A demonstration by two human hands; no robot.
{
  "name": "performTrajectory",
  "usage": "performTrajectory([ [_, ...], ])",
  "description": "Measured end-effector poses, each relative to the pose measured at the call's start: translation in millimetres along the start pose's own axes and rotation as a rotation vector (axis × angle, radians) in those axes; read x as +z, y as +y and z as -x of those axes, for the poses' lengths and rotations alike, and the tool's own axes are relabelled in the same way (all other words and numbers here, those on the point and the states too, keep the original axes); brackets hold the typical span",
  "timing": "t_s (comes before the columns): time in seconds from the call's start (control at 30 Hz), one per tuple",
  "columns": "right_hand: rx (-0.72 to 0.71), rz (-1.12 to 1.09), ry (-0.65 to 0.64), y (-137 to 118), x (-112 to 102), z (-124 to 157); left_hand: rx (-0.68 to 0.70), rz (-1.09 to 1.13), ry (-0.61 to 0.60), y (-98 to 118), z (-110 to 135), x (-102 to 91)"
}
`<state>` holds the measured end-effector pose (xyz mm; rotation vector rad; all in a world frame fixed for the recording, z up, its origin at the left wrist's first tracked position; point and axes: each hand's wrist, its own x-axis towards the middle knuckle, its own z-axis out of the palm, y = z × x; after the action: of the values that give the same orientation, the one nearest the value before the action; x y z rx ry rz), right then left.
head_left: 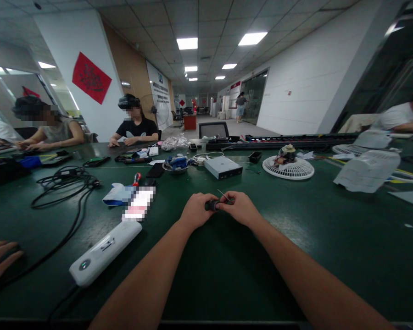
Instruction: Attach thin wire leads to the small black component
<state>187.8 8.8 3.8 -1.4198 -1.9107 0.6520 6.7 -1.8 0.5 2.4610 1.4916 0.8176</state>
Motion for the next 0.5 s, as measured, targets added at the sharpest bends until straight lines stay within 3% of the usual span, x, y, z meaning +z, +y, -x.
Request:
performTrajectory([
  [0.5, -0.108, 0.027, -0.013, -4.4, -1.2, 1.7, -0.031, -0.003, 0.033, 1.7, 1.4, -1.5],
])
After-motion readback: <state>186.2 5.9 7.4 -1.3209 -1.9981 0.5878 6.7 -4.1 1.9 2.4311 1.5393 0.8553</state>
